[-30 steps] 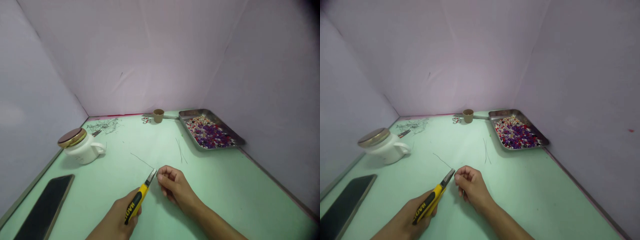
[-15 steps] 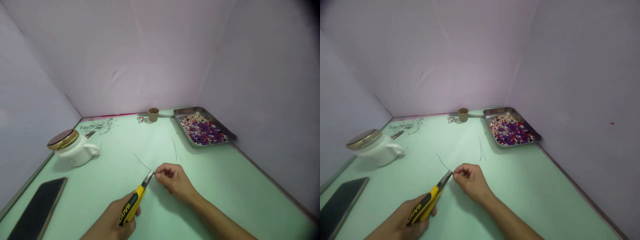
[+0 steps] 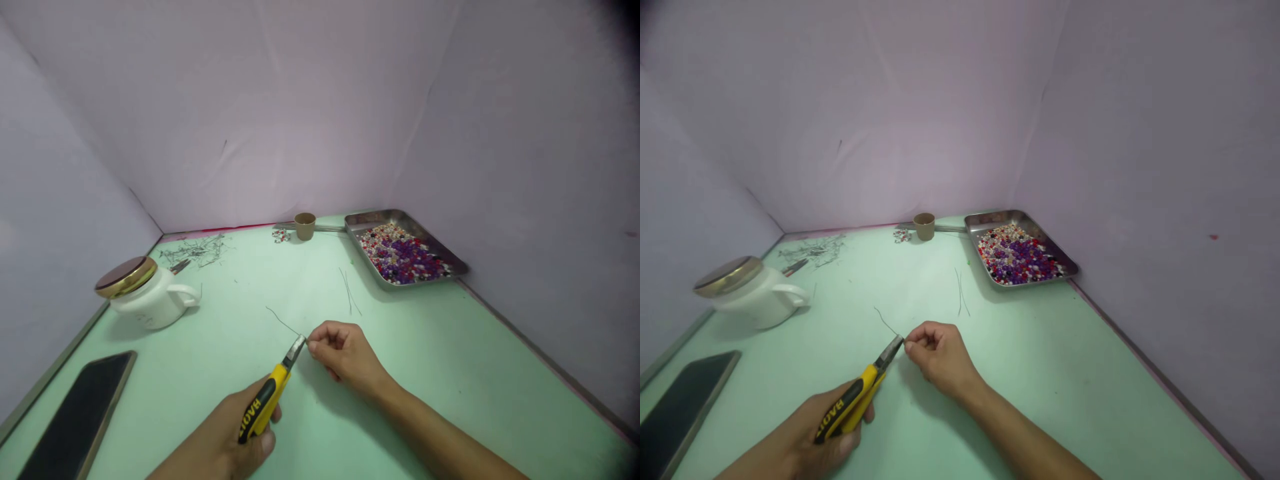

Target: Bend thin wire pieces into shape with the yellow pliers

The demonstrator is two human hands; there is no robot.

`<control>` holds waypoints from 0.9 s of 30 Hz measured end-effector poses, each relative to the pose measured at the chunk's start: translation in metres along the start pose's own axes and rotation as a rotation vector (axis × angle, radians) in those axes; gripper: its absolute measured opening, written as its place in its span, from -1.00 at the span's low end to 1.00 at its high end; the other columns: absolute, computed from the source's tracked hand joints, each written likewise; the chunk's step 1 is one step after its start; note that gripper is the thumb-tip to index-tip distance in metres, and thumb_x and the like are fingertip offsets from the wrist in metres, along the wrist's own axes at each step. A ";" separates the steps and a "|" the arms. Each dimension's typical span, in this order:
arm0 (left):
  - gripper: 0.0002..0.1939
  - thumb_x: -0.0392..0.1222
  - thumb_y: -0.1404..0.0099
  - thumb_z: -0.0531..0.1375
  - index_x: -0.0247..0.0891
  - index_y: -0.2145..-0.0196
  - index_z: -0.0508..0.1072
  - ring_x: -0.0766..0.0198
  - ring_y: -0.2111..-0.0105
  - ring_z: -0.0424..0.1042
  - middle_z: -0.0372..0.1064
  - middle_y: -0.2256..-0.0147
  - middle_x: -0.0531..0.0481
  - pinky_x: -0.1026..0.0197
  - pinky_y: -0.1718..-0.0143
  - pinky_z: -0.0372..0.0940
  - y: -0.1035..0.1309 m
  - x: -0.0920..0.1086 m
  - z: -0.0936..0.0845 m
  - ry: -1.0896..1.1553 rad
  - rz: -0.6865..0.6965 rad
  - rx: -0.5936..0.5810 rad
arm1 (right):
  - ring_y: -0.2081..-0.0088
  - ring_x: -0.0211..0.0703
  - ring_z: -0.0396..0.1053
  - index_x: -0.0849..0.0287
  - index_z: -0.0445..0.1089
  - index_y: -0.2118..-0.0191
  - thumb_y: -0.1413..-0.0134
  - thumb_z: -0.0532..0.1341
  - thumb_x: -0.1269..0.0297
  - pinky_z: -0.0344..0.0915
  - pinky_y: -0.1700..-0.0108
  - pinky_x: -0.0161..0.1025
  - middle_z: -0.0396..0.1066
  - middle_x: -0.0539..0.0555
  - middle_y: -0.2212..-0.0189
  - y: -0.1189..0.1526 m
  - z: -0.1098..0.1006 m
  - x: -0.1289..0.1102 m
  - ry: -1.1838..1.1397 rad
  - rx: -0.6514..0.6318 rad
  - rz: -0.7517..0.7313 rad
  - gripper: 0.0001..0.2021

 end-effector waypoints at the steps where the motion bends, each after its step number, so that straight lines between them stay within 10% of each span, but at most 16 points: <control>1: -0.73 -0.12 -0.13 0.03 -0.24 0.20 0.26 0.29 0.40 0.20 0.26 0.37 0.07 0.33 0.38 0.13 0.000 -0.001 -0.001 -0.007 -0.008 0.010 | 0.76 -0.46 0.01 0.25 0.31 0.52 0.17 0.17 0.36 -0.04 0.73 -0.45 0.12 -0.15 0.76 0.000 0.000 0.000 0.005 0.000 -0.004 -0.93; 22: -0.78 -0.30 -0.09 0.01 -0.25 0.26 0.32 0.21 0.28 0.34 0.37 0.32 0.03 0.33 0.24 0.20 0.000 0.001 0.008 -0.139 0.079 0.239 | 0.76 -0.46 0.03 0.24 0.28 0.58 0.20 0.16 0.38 -0.05 0.74 -0.45 0.13 -0.15 0.78 0.005 0.001 -0.004 0.057 0.061 0.022 -0.94; 27: -0.34 -0.48 -0.04 -0.05 -0.38 -0.15 0.02 0.09 0.10 0.27 0.24 0.05 -0.20 0.22 0.12 0.18 -0.006 -0.014 0.019 -0.435 0.110 0.368 | 0.78 -0.46 0.03 0.24 0.27 0.59 0.21 0.16 0.38 -0.05 0.75 -0.45 0.15 -0.14 0.76 0.008 0.006 -0.005 0.016 0.067 0.076 -0.93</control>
Point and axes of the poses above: each hand's wrist, its own y-axis away from the middle knuckle, its own z-axis out of the palm, x = y × z, the point moved 2 cm from there along -y, towards the middle knuckle
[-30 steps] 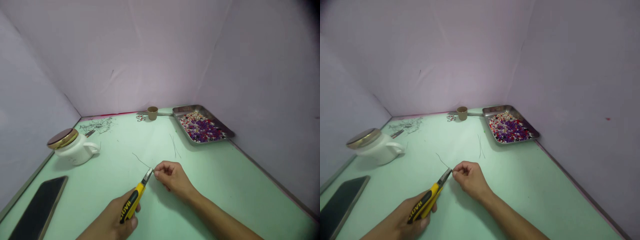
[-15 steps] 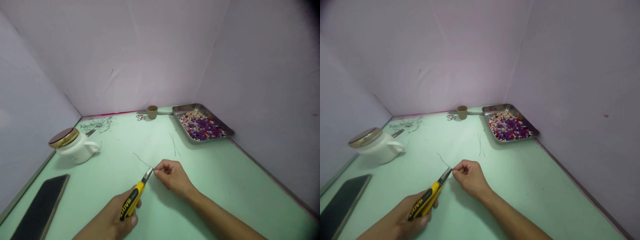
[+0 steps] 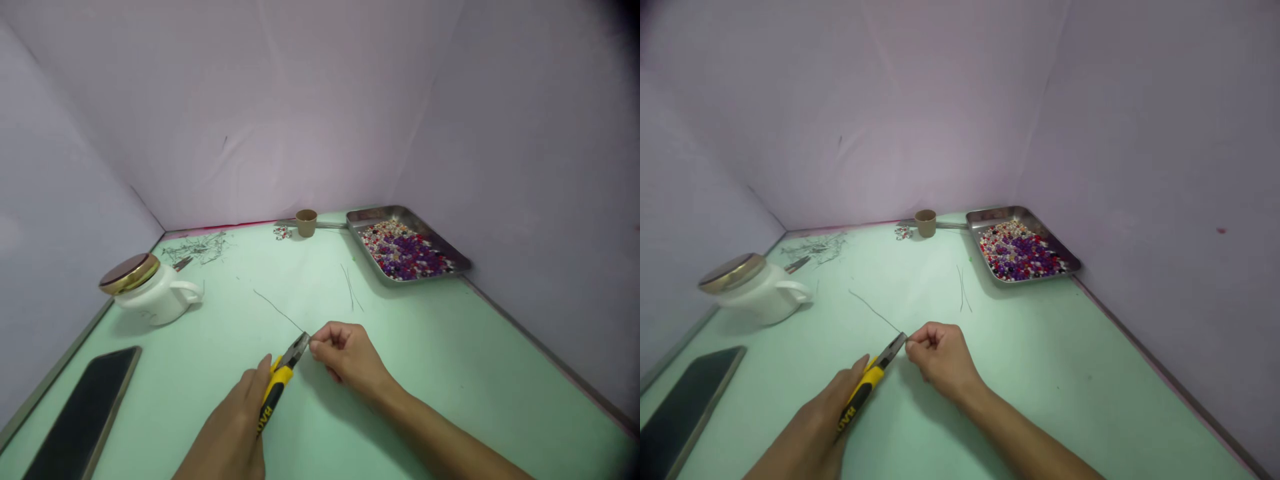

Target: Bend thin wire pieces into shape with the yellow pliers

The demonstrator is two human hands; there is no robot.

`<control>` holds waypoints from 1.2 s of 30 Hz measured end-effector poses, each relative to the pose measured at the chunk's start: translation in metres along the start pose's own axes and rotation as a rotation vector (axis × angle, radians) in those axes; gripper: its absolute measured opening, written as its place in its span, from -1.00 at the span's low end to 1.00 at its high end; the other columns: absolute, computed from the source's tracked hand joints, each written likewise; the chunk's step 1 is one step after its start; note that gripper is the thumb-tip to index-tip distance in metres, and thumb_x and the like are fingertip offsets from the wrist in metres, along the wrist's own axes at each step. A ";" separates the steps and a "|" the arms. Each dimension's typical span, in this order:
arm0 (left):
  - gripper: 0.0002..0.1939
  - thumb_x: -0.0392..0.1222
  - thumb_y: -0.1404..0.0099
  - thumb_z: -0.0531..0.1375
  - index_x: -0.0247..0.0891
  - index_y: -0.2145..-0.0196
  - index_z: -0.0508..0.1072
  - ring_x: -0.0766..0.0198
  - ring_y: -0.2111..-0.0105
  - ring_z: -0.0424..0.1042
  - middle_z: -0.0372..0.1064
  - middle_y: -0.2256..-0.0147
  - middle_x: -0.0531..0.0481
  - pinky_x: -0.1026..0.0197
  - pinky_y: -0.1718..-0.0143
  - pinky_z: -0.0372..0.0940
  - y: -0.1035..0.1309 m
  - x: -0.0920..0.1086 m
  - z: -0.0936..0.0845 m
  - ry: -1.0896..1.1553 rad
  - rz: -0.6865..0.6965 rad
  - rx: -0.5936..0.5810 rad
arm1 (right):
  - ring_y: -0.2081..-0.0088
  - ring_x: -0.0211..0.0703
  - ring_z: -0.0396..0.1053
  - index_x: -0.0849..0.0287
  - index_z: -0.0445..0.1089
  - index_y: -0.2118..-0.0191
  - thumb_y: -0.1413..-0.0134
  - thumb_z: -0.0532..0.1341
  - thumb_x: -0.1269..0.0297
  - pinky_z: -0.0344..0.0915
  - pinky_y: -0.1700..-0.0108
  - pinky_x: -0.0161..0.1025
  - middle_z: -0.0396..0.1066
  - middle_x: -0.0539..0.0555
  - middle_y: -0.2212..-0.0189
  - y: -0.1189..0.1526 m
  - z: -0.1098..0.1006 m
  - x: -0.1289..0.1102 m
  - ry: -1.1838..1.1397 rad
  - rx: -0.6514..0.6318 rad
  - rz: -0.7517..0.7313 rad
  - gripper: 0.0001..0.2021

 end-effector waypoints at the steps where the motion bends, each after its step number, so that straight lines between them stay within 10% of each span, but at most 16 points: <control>1: -0.27 -0.52 0.00 -0.07 -0.41 -0.18 -0.07 0.08 0.07 0.24 0.19 0.01 -0.24 0.19 0.10 0.17 0.000 -0.002 0.003 -0.072 -0.017 0.009 | 0.78 -0.46 0.03 0.24 0.27 0.58 0.20 0.16 0.38 -0.05 0.75 -0.45 0.15 -0.13 0.76 0.000 0.001 0.001 -0.003 -0.001 0.010 -0.93; 6: -0.22 -0.56 0.02 -0.07 -0.37 -0.20 -0.12 0.09 0.02 0.19 0.14 -0.03 -0.25 0.17 0.04 0.12 0.001 -0.001 0.005 -0.089 -0.028 -0.018 | 0.75 -0.48 -0.01 0.25 0.28 0.55 0.18 0.17 0.35 -0.06 0.72 -0.45 0.13 -0.14 0.74 -0.001 0.000 0.004 0.021 -0.018 -0.032 -0.92; 10: -0.56 -0.37 -0.13 -0.02 -0.26 0.00 0.20 0.17 0.11 0.26 0.27 0.11 -0.11 0.27 0.07 0.14 0.004 0.004 -0.009 0.215 -0.022 -0.042 | 0.72 -0.45 0.03 0.25 0.30 0.51 0.17 0.18 0.31 -0.01 0.69 -0.44 0.15 -0.13 0.72 -0.003 -0.004 0.002 0.033 -0.074 -0.118 -0.89; 14: -0.85 -0.31 -0.12 0.00 -0.26 0.32 0.28 0.38 0.55 0.21 0.25 0.51 0.10 0.37 0.51 0.16 0.006 0.003 -0.017 0.593 -0.027 -0.288 | 0.68 -0.41 0.08 0.24 0.31 0.54 0.19 0.20 0.29 0.05 0.64 -0.41 0.15 -0.11 0.72 -0.004 -0.007 -0.001 0.029 -0.086 -0.189 -0.88; 19: -0.87 -0.25 -0.09 0.06 -0.30 0.35 0.27 0.43 0.63 0.14 0.18 0.61 0.16 0.38 0.57 0.07 0.002 -0.003 -0.018 0.864 0.065 -0.426 | 0.64 -0.38 0.13 0.23 0.31 0.53 0.19 0.21 0.26 0.10 0.59 -0.38 0.20 -0.08 0.69 -0.004 -0.007 -0.001 0.011 -0.081 -0.223 -0.86; 25: -0.81 -0.28 -0.06 0.04 -0.27 0.30 0.28 0.38 0.55 0.16 0.19 0.49 0.11 0.37 0.53 0.12 0.003 0.001 -0.022 0.544 -0.155 -0.341 | 0.62 -0.39 0.06 0.25 0.32 0.54 0.19 0.21 0.25 0.03 0.57 -0.38 0.19 -0.07 0.67 -0.002 -0.007 -0.001 0.039 -0.066 -0.194 -0.84; 29: -0.77 -0.27 -0.06 0.04 -0.24 0.27 0.33 0.23 0.37 0.28 0.33 0.37 0.02 0.34 0.34 0.21 0.004 0.014 -0.025 0.361 -0.059 -0.165 | 0.65 -0.41 -0.02 0.26 0.31 0.55 0.17 0.19 0.27 -0.05 0.60 -0.39 0.14 -0.09 0.70 0.000 -0.007 -0.002 0.021 -0.076 -0.154 -0.85; 36: -0.23 -0.58 0.04 -0.09 -0.41 -0.18 -0.07 0.12 0.05 0.20 0.18 0.01 -0.23 0.21 0.07 0.12 0.001 0.003 0.006 -0.068 -0.036 0.017 | 0.64 -0.38 0.00 0.25 0.32 0.57 0.21 0.17 0.30 -0.05 0.59 -0.37 0.11 -0.09 0.71 0.001 -0.005 0.001 0.092 0.039 -0.117 -0.88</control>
Point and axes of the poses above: each hand's wrist, its own y-axis away from the middle knuckle, its own z-axis out of the palm, x = y × z, the point moved 2 cm from there along -y, towards the middle knuckle
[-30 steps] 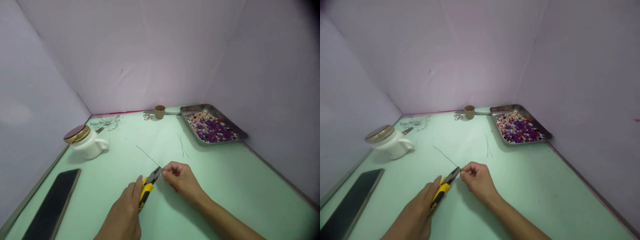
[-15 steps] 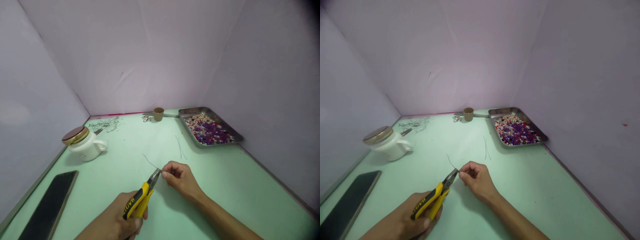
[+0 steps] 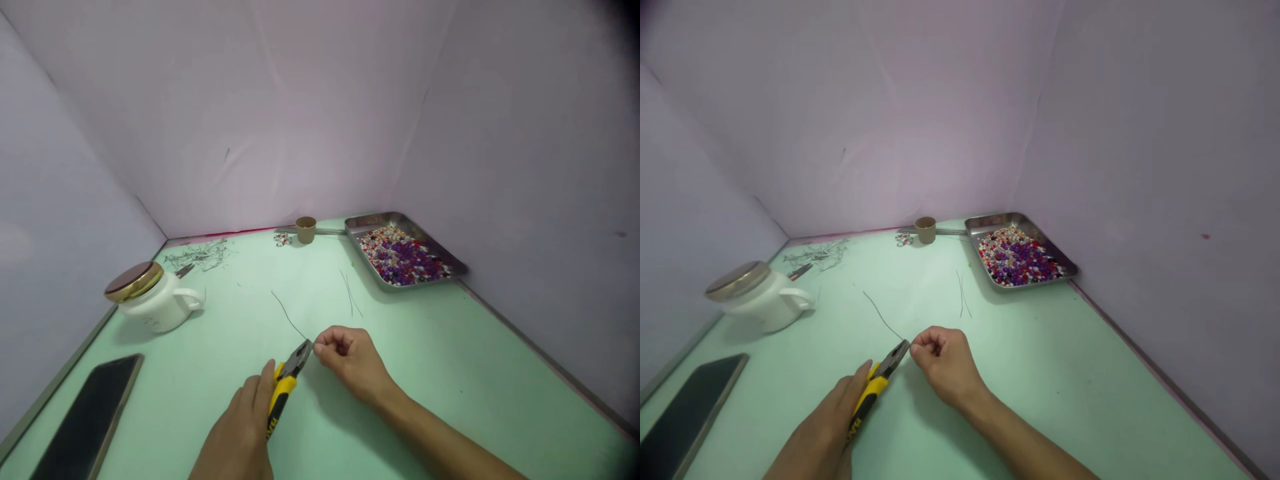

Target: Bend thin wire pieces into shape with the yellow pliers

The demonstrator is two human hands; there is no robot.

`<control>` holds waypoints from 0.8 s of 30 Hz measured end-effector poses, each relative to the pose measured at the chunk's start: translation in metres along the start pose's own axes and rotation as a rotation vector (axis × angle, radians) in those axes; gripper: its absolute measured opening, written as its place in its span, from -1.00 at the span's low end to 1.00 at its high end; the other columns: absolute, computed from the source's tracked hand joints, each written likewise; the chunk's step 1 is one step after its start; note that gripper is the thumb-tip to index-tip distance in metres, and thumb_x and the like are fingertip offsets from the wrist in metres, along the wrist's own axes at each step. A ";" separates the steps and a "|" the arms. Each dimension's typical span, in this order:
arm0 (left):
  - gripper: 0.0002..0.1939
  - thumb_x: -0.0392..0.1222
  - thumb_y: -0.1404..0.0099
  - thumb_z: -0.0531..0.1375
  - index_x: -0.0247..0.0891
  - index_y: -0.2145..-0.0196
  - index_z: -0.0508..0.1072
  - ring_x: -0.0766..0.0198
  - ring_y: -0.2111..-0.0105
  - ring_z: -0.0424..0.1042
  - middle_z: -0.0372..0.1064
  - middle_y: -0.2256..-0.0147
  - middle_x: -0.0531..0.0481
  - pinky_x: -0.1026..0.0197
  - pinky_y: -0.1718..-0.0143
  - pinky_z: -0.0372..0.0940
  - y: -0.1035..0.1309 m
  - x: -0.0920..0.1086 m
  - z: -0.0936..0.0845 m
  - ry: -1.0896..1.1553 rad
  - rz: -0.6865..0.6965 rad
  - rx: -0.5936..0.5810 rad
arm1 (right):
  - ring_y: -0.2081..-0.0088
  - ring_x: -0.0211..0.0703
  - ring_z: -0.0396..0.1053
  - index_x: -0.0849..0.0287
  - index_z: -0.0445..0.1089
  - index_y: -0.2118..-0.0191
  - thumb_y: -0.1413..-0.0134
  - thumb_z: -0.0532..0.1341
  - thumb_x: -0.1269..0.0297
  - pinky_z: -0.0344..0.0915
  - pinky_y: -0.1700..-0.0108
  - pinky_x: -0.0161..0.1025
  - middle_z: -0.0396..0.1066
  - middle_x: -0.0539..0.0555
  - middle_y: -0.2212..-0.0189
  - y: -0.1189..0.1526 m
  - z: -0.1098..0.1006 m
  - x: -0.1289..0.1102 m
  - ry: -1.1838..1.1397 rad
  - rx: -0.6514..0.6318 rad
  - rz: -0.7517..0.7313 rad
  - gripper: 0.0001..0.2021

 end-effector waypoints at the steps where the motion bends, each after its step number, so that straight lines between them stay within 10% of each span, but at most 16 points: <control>1: -0.20 -0.60 0.07 -0.11 -0.41 -0.19 -0.09 0.11 0.07 0.21 0.18 0.02 -0.23 0.20 0.09 0.14 -0.001 -0.001 0.003 -0.046 -0.021 0.023 | 0.64 -0.38 -0.01 0.25 0.32 0.57 0.22 0.17 0.30 -0.05 0.59 -0.38 0.11 -0.09 0.71 0.000 0.000 0.000 0.009 0.013 0.005 -0.88; 10: -0.85 -0.20 -0.09 0.05 -0.25 0.35 0.31 0.30 0.50 0.25 0.27 0.50 0.05 0.34 0.44 0.19 0.004 0.009 -0.025 0.553 0.020 -0.193 | 0.66 -0.41 0.01 0.23 0.28 0.56 0.25 0.23 0.19 -0.03 0.60 -0.39 0.12 -0.12 0.71 -0.002 0.001 0.000 -0.203 -0.101 -0.022 -0.80; 15: -0.76 -0.07 -0.06 0.08 -0.30 0.38 0.25 0.43 0.66 0.09 0.15 0.61 0.12 0.38 0.65 -0.03 -0.002 -0.002 -0.012 0.947 0.168 -0.495 | 0.70 -0.44 0.00 0.22 0.24 0.57 0.26 0.27 0.14 -0.05 0.63 -0.40 0.11 -0.14 0.74 -0.001 0.000 0.003 -0.331 -0.174 -0.023 -0.74; 24: -0.72 -0.09 -0.05 0.07 -0.27 0.28 0.20 0.42 0.57 0.00 0.10 0.50 0.13 0.36 0.54 0.00 0.003 0.013 -0.026 0.778 0.001 -0.418 | 0.73 -0.45 0.00 0.24 0.25 0.58 0.28 0.26 0.18 -0.11 0.67 -0.40 0.16 -0.12 0.74 -0.001 -0.003 0.004 -0.279 -0.133 0.062 -0.76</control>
Point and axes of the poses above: each hand's wrist, its own y-axis away from the middle knuckle, its own z-axis out of the palm, x = y × z, the point moved 2 cm from there along -y, towards the middle knuckle
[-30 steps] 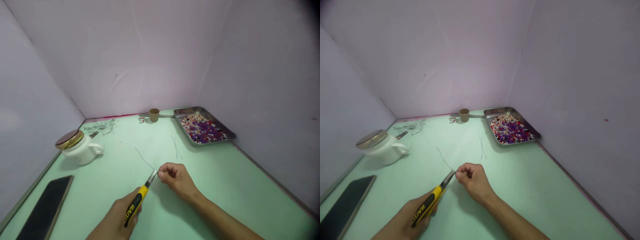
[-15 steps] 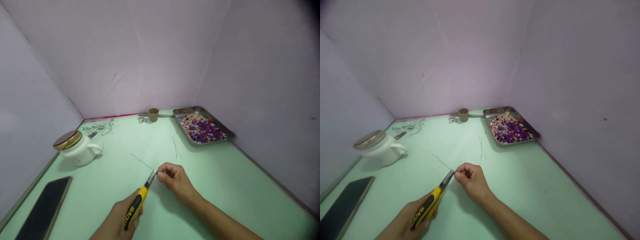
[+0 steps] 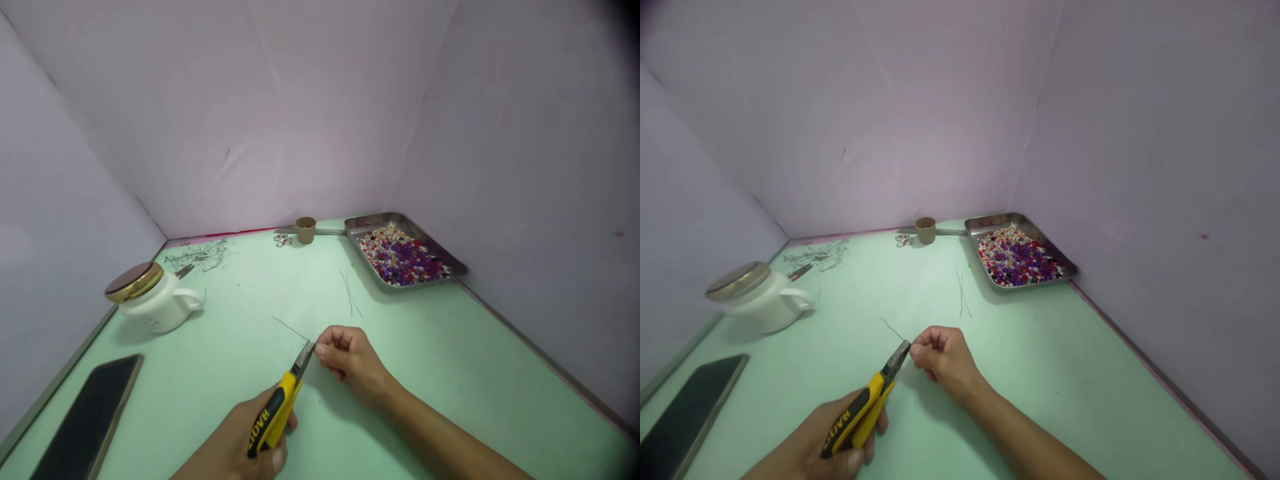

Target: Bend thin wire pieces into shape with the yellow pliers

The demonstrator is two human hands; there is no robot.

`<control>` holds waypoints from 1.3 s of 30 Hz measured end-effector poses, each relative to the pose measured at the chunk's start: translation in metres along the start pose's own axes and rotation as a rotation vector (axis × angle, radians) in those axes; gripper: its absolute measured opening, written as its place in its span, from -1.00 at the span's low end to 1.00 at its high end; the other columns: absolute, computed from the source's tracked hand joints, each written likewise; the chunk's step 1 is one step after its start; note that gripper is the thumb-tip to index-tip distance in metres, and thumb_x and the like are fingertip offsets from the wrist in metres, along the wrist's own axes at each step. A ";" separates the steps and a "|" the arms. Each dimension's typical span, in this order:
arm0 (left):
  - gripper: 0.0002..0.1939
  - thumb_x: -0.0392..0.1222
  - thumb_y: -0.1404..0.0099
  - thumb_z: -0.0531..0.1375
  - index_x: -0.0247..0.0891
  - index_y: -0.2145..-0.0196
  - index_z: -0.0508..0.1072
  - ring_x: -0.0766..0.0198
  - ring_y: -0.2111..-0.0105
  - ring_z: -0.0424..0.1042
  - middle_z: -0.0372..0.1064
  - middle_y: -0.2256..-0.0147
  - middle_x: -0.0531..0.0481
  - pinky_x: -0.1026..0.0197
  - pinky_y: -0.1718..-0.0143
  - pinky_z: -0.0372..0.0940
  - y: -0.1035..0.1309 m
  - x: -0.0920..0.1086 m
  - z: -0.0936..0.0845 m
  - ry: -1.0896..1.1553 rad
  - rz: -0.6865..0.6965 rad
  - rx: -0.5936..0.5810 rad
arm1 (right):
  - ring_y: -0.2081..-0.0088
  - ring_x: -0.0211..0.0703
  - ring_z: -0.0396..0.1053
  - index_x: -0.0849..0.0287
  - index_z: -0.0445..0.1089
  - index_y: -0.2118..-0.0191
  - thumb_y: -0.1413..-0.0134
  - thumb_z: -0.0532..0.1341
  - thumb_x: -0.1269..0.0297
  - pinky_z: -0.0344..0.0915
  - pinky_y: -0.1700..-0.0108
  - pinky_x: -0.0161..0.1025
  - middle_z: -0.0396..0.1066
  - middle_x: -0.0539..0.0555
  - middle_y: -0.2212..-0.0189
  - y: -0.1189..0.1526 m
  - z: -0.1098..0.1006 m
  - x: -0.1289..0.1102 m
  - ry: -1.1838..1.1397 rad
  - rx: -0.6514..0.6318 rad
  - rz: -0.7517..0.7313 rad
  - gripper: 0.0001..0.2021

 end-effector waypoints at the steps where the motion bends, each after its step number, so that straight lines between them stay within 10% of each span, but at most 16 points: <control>1: -0.71 -0.12 -0.04 0.07 -0.27 0.26 0.19 0.41 0.57 0.01 0.11 0.49 0.12 0.36 0.54 0.01 0.001 0.000 0.001 0.003 0.001 -0.012 | 0.72 -0.45 0.00 0.24 0.25 0.58 0.29 0.25 0.18 -0.11 0.67 -0.40 0.17 -0.11 0.73 0.000 0.000 0.000 0.003 0.001 0.004 -0.77; 9: -0.83 -0.23 -0.01 0.05 -0.22 0.36 0.27 0.26 0.37 0.28 0.26 0.44 0.08 0.37 0.32 0.18 -0.002 0.003 0.003 -0.268 -0.017 0.230 | 0.72 -0.45 -0.03 0.25 0.26 0.60 0.32 0.22 0.24 -0.12 0.67 -0.40 0.17 -0.11 0.74 0.003 0.002 -0.004 0.021 0.030 0.032 -0.82; 17: -0.46 -0.35 -0.05 0.04 -0.21 -0.04 0.19 0.12 0.13 0.30 0.33 0.14 -0.09 0.26 0.08 0.16 -0.005 -0.011 0.005 -0.429 0.104 0.318 | 0.74 -0.46 -0.05 0.24 0.25 0.62 0.32 0.20 0.30 -0.19 0.69 -0.40 0.17 -0.11 0.75 0.006 0.004 -0.005 -0.016 0.059 0.056 -0.87; 25: -0.20 -0.66 0.08 -0.14 -0.45 -0.18 -0.07 0.07 0.11 0.25 0.19 0.01 -0.29 0.16 0.18 0.19 -0.015 -0.024 0.014 -0.933 -0.096 0.430 | 0.74 -0.47 -0.03 0.25 0.26 0.62 0.28 0.17 0.35 -0.17 0.69 -0.41 0.17 -0.11 0.75 0.003 0.006 -0.001 0.052 0.141 0.122 -0.91; 32: -0.63 -0.32 -0.09 0.02 -0.23 0.10 0.28 0.18 0.25 0.33 0.35 0.25 -0.06 0.33 0.22 0.21 -0.005 -0.005 0.000 -0.431 0.164 0.307 | 0.70 -0.44 0.03 0.24 0.28 0.58 0.29 0.26 0.24 -0.07 0.65 -0.41 0.17 -0.11 0.73 0.000 0.003 0.001 0.009 0.016 -0.008 -0.81; 39: -0.80 -0.16 -0.06 0.13 -0.30 0.35 0.28 0.40 0.62 0.17 0.17 0.58 0.12 0.36 0.59 0.10 -0.004 -0.018 -0.004 0.186 0.078 -0.149 | 0.70 -0.46 0.04 0.25 0.26 0.54 0.23 0.29 0.18 -0.12 0.66 -0.42 0.19 -0.11 0.71 0.000 -0.001 0.004 -0.114 -0.102 -0.035 -0.75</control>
Point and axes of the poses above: each hand's wrist, its own y-axis away from the middle knuckle, its own z-axis out of the palm, x = y × z, the point moved 2 cm from there along -y, towards the middle knuckle
